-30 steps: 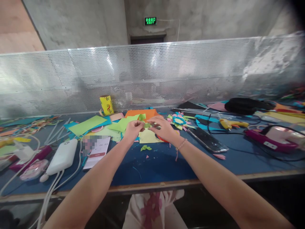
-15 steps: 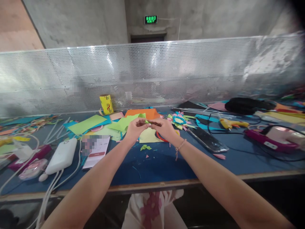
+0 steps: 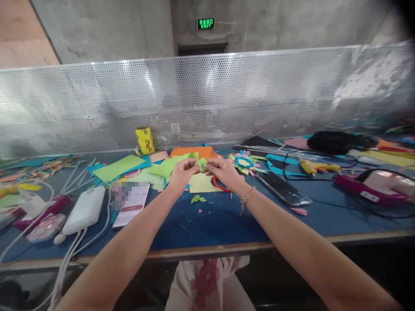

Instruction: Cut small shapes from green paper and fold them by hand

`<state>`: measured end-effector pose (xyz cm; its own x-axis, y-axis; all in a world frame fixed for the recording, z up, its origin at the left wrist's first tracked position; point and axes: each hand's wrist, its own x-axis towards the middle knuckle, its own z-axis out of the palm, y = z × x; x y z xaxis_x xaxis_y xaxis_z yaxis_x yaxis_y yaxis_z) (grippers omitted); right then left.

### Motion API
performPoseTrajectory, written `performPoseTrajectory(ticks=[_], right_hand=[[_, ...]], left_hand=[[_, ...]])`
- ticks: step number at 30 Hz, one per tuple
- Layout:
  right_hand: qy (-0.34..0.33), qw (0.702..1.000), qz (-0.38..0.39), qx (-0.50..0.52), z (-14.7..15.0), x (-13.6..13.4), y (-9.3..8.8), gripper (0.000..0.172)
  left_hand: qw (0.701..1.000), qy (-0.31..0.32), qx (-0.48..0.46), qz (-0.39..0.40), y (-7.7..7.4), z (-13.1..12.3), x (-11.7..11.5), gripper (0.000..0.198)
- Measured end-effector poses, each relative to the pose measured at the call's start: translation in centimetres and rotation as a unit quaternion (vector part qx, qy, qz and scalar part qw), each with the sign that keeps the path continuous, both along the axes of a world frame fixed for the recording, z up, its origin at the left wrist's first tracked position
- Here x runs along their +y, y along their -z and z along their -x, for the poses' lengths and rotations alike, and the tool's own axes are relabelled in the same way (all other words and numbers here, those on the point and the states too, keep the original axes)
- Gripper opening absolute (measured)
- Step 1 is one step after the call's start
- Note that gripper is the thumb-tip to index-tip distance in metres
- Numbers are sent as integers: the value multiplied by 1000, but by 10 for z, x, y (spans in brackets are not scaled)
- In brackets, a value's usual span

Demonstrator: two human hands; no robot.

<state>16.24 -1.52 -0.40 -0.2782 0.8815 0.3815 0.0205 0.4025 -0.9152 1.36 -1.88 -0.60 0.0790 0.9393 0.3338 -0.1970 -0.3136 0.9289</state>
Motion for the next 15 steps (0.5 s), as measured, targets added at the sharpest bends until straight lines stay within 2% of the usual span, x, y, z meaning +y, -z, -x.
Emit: performPoseTrajectory(ticks=[4,6,12,15], right_hand=[[-5,999,15,30,2,1,2,25],[0,999,15,39,4,0,1,24],[59,997,-43,12,4,-5,-1,17],[95,993,-67,-11,3,-5,-2,14]], left_hand=[[1000,-22,11,4,3,-1,2,27],[1000,-14,4,8,4,-1,2,29],[990,30,-111,84,-1,-3,-1,29],[986,35,-127,106,-5,-3,-4,26]])
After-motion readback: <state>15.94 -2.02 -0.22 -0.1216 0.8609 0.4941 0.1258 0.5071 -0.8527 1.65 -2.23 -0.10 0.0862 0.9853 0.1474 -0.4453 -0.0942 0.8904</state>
